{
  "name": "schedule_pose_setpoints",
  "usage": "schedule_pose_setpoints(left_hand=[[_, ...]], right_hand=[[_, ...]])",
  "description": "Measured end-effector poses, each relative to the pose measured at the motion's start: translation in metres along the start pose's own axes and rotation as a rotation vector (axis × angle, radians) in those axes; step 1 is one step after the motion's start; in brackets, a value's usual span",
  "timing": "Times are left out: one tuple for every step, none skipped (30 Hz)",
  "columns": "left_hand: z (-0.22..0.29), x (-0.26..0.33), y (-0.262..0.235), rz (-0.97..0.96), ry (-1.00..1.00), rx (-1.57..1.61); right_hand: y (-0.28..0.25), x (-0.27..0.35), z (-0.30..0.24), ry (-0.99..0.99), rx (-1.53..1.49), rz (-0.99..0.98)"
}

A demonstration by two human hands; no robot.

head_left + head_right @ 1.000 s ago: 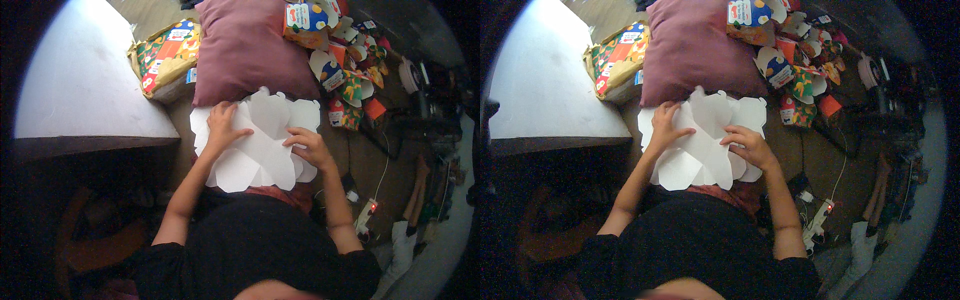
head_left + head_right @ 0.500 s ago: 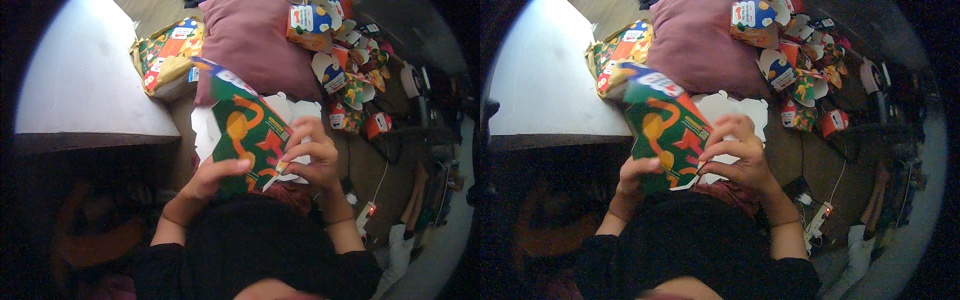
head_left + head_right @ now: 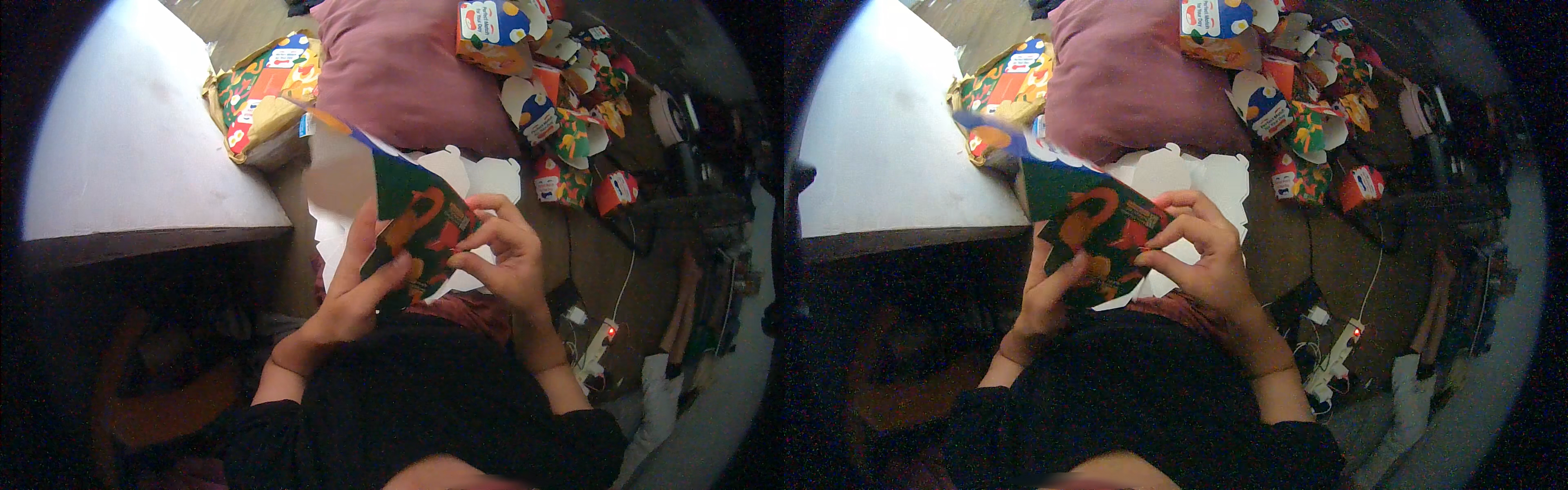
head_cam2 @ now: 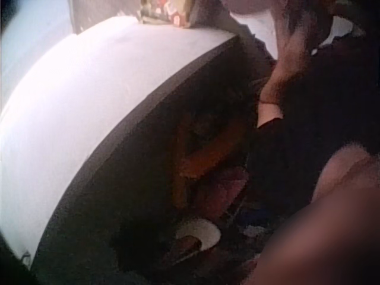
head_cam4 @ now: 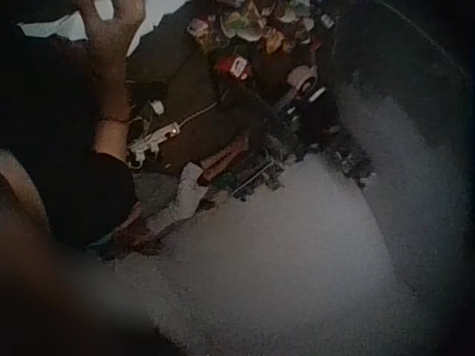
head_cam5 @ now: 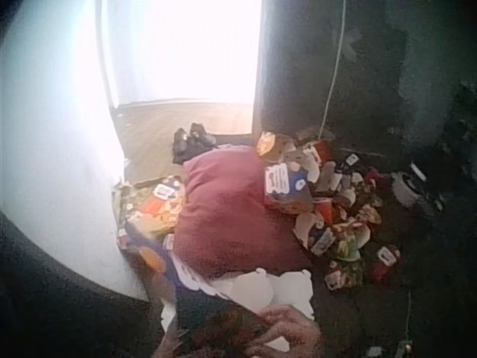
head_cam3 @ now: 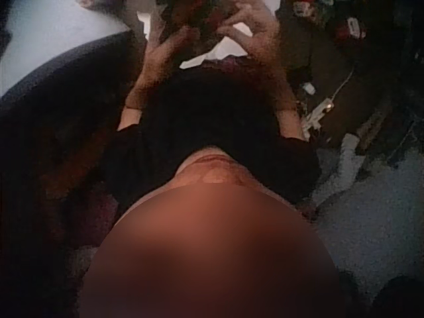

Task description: The person folds and assembles small colorful paper boxes from flat cutouts. They repeatedly fold flaps, tuck tabs, and form the box shape, then place finished boxes aside. The person also handles a stack of white paper cutouts, separating and folding them.

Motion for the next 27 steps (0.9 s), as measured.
schedule_pose_setpoints(left_hand=[[-0.001,0.000,0.001,-0.005,0.036,0.014],[0.000,0.000,0.002,-0.010,0.072,0.029],[0.002,0.001,0.003,-0.059,0.125,0.052],[-0.004,0.000,0.001,-0.043,0.046,-0.048],[-0.007,-0.001,-0.001,-0.068,-0.018,-0.141],[-0.012,-0.001,-0.005,-0.055,-0.118,-0.240],[-0.013,0.000,-0.003,-0.123,-0.152,-0.220],[-0.015,0.002,-0.003,-0.155,-0.218,-0.207],[-0.015,0.002,-0.002,-0.190,-0.242,-0.179],[-0.017,0.004,-0.001,-0.169,-0.292,-0.115],[-0.016,0.004,0.001,-0.206,-0.277,-0.188],[-0.016,0.005,0.005,-0.245,-0.262,-0.263],[-0.016,0.006,0.008,-0.282,-0.244,-0.338],[-0.009,0.004,0.016,-0.367,-0.129,-0.244],[-0.013,0.006,0.017,-0.356,-0.215,-0.211],[-0.014,0.005,0.017,-0.331,-0.270,-0.145],[-0.016,0.006,0.018,-0.330,-0.329,-0.102],[-0.018,0.006,0.018,-0.339,-0.395,-0.060],[-0.018,0.006,0.018,-0.353,-0.403,-0.037],[-0.021,0.006,0.017,-0.354,-0.438,-0.032],[-0.024,0.006,0.014,-0.344,-0.462,-0.014],[-0.030,0.007,0.011,-0.305,-0.520,-0.002],[-0.037,0.008,0.007,-0.254,-0.569,0.024],[-0.041,0.008,0.006,-0.248,-0.571,0.111],[-0.047,0.007,0.003,-0.215,-0.584,0.163],[-0.049,0.003,0.002,-0.219,-0.548,0.256],[-0.048,0.002,0.004,-0.263,-0.555,0.503]], right_hand=[[0.001,0.000,-0.003,-0.058,0.043,-0.028],[-0.001,0.000,-0.004,-0.090,0.077,-0.021],[-0.002,0.001,-0.005,-0.075,0.080,-0.023],[-0.005,0.002,-0.006,-0.036,0.071,0.006],[-0.003,0.003,-0.009,-0.051,0.050,-0.023],[-0.006,0.001,-0.013,-0.097,0.221,-0.036],[-0.004,0.000,-0.019,-0.208,0.374,-0.091],[-0.004,-0.003,-0.028,-0.362,0.461,-0.155],[-0.003,-0.003,-0.032,-0.450,0.501,-0.144],[-0.001,-0.005,-0.031,-0.421,0.456,-0.226],[-0.003,-0.008,-0.034,-0.483,0.426,-0.207],[-0.003,-0.010,-0.036,-0.545,0.420,-0.205],[-0.004,-0.012,-0.037,-0.585,0.424,-0.210],[-0.004,-0.011,-0.039,-0.631,0.459,-0.205],[-0.003,-0.011,-0.039,-0.646,0.446,-0.228],[-0.002,-0.010,-0.039,-0.636,0.445,-0.253],[-0.003,-0.010,-0.041,-0.651,0.415,-0.257],[-0.002,-0.009,-0.041,-0.634,0.428,-0.282],[-0.003,-0.008,-0.043,-0.641,0.411,-0.290],[-0.003,-0.008,-0.045,-0.654,0.385,-0.300],[-0.002,-0.008,-0.045,-0.643,0.385,-0.318],[-0.002,-0.008,-0.046,-0.639,0.377,-0.339],[-0.001,-0.008,-0.044,-0.607,0.399,-0.381],[-0.003,-0.008,-0.047,-0.632,0.386,-0.356],[-0.004,-0.008,-0.047,-0.627,0.404,-0.353],[-0.005,-0.009,-0.047,-0.618,0.413,-0.329],[-0.008,-0.010,-0.048,-0.625,0.438,-0.270]])
Point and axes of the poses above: each hand's wrist, its own x-axis away from the middle knuckle, its own y-axis out of the palm, z = x × y, the point moved 6 cm from there along -x, towards the middle knuckle, and after that the axes turned 9 degrees about z, right-handed, at the moved point
